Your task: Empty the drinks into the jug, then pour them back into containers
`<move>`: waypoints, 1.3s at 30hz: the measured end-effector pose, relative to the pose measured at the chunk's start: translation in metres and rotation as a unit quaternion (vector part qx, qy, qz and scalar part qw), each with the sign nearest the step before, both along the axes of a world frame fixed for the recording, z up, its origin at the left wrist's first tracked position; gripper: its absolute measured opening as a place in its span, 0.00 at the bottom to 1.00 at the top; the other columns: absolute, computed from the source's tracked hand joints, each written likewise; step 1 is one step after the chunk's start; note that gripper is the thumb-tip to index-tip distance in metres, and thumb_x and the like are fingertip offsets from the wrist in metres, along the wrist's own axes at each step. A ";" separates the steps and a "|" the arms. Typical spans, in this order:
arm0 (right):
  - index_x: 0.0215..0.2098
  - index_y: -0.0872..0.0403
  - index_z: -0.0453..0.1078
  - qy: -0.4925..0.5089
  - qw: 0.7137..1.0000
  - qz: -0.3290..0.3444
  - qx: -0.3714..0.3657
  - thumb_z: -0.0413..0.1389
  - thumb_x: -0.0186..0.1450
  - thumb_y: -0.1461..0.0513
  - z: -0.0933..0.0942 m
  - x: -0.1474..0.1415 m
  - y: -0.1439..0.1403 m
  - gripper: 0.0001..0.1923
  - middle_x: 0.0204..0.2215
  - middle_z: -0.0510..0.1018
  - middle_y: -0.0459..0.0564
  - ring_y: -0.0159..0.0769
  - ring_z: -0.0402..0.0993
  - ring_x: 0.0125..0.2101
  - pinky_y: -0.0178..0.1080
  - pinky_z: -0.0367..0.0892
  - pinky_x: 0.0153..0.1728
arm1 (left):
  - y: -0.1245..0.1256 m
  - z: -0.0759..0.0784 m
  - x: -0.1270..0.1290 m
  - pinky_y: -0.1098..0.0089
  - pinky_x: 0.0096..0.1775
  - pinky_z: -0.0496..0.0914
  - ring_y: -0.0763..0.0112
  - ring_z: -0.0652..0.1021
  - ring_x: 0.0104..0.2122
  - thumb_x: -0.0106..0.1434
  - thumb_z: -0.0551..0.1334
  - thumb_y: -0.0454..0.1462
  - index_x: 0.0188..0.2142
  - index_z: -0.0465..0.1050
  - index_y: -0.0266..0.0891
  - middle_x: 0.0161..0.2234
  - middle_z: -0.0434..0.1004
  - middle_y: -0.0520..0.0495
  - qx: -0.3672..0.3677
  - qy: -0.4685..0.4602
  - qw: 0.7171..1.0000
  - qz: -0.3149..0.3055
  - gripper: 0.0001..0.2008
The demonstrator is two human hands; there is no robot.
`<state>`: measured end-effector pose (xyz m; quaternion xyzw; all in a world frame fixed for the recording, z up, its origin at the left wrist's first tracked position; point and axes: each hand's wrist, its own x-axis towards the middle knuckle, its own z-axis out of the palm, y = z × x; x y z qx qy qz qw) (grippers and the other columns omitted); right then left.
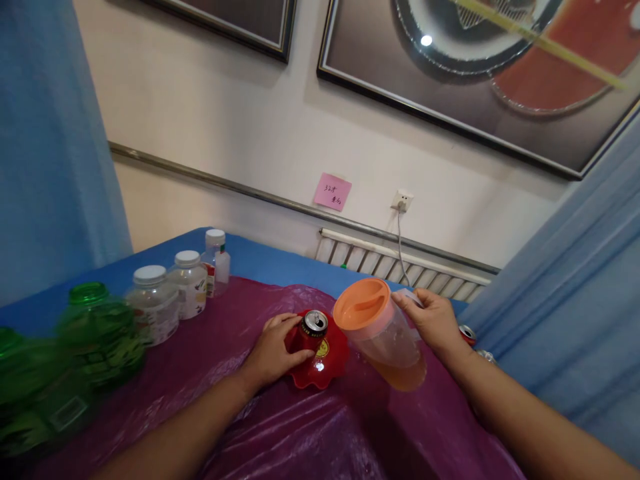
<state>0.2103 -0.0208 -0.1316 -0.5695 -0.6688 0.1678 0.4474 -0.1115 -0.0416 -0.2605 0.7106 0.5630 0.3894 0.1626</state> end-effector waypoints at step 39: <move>0.19 0.50 0.58 -0.066 0.997 -0.001 -0.037 0.61 0.55 0.36 0.020 -0.024 -0.004 0.31 0.16 0.56 0.38 0.29 0.54 0.19 0.34 0.52 0.19 | -0.007 0.008 0.003 0.50 0.59 0.65 0.46 0.73 0.56 0.47 0.76 0.45 0.53 0.77 0.43 0.54 0.78 0.40 -0.014 -0.011 1.000 -0.023 0.32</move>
